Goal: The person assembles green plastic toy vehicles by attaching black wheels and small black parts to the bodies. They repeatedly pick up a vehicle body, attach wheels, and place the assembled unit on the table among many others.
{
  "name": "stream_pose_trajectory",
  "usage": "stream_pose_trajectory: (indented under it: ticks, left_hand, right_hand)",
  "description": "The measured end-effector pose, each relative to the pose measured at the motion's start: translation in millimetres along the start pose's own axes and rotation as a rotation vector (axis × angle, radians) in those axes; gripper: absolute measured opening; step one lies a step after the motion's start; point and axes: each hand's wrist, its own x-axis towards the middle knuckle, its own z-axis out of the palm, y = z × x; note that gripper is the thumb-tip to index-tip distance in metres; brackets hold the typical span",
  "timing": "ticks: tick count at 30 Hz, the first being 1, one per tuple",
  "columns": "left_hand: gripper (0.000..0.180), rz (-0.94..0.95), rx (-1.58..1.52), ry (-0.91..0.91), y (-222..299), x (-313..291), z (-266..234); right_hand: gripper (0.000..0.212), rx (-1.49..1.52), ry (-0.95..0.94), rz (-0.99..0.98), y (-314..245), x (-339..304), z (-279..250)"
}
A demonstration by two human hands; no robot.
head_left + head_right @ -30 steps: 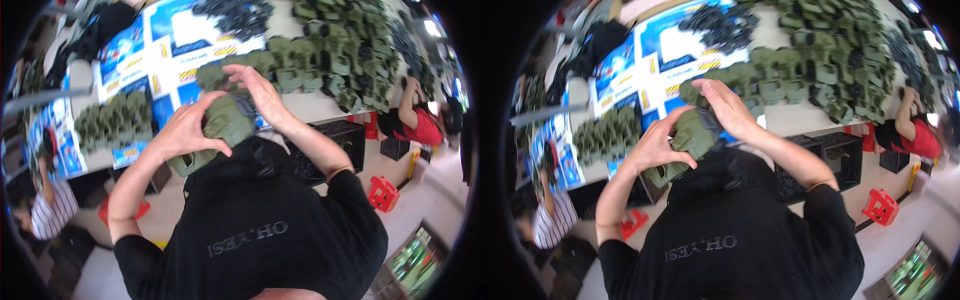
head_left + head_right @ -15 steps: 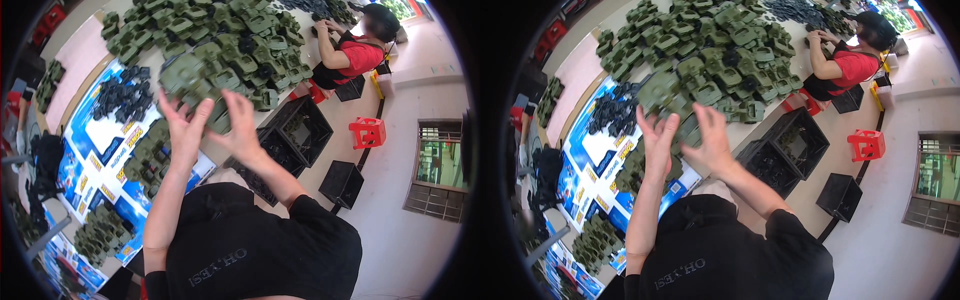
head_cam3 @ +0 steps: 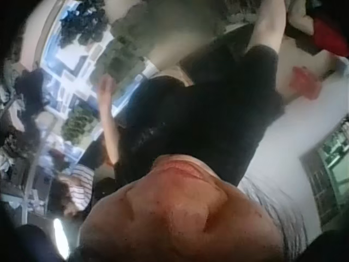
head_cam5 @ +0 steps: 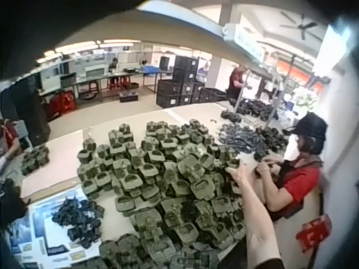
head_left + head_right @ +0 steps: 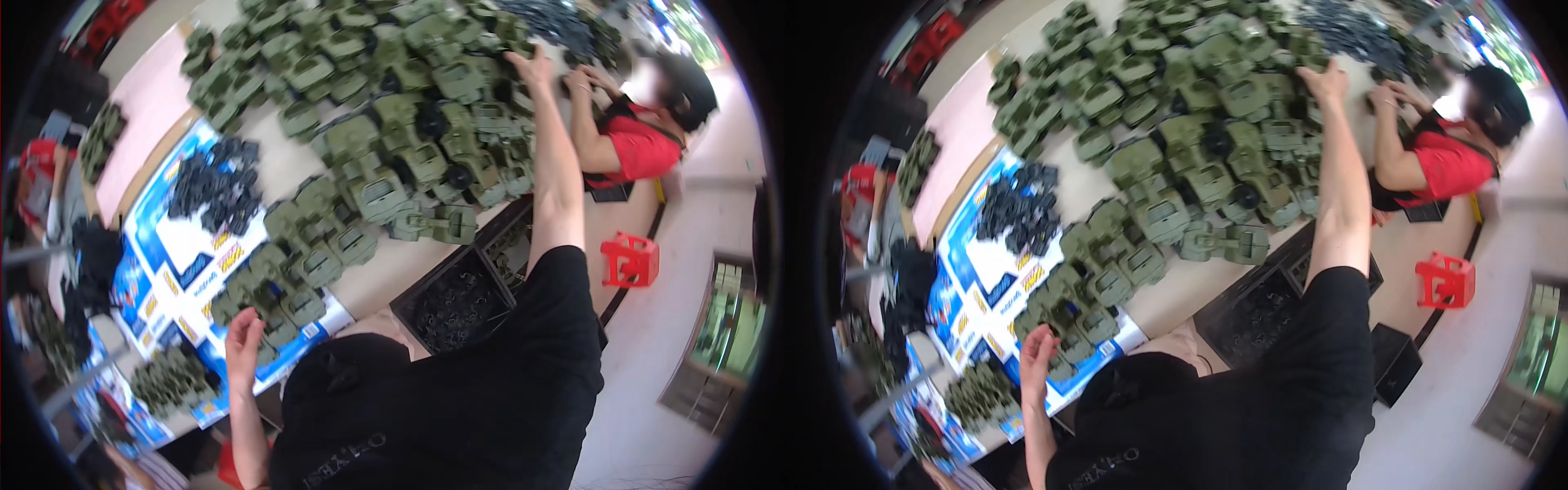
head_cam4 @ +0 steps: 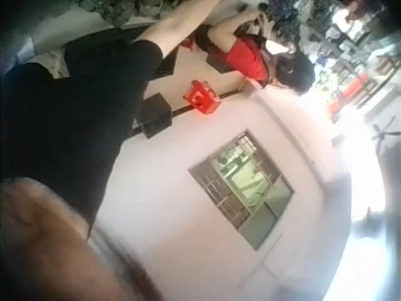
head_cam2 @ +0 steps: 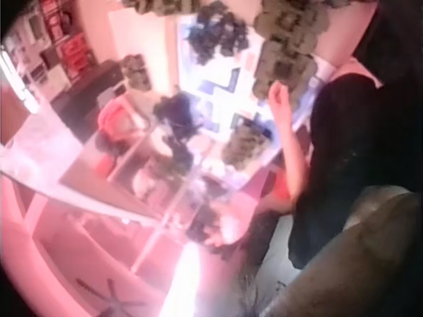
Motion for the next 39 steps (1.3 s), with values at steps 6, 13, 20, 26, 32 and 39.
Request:
stream_pose_trajectory:
  ticks: [6, 13, 20, 26, 32, 39]
  left_hand:
    - [0.037, -0.032, 0.056, 0.249, 7.9, -12.5, -41.5]
    - [0.033, 0.1, 0.57, 0.657, -51.1, 27.4, -115.0]
    - [0.044, -0.068, 0.615, 0.576, -86.6, 58.4, -149.5]
    - [0.113, -0.125, 0.077, 0.199, -77.2, 44.5, -65.8]
    - [0.092, 0.074, 0.223, 0.478, -129.3, 37.6, -50.3]
    - [0.071, -0.04, 0.943, 1.294, -145.2, -6.0, -157.0]
  right_hand:
    - [0.087, -0.274, -0.12, -0.179, 20.2, 41.6, 30.1]
    - [0.089, -0.531, 0.163, -0.384, 62.4, 100.1, 38.8]
    - [0.031, 0.569, -0.095, -0.658, -240.4, -266.5, -61.3]
    - [0.057, 0.344, -0.798, -0.597, -320.7, -372.2, 84.2]
    - [0.085, 0.299, -0.83, -0.555, -342.0, -370.4, 171.4]
    - [0.057, 0.294, -0.82, -0.543, -338.2, -377.4, 196.7]
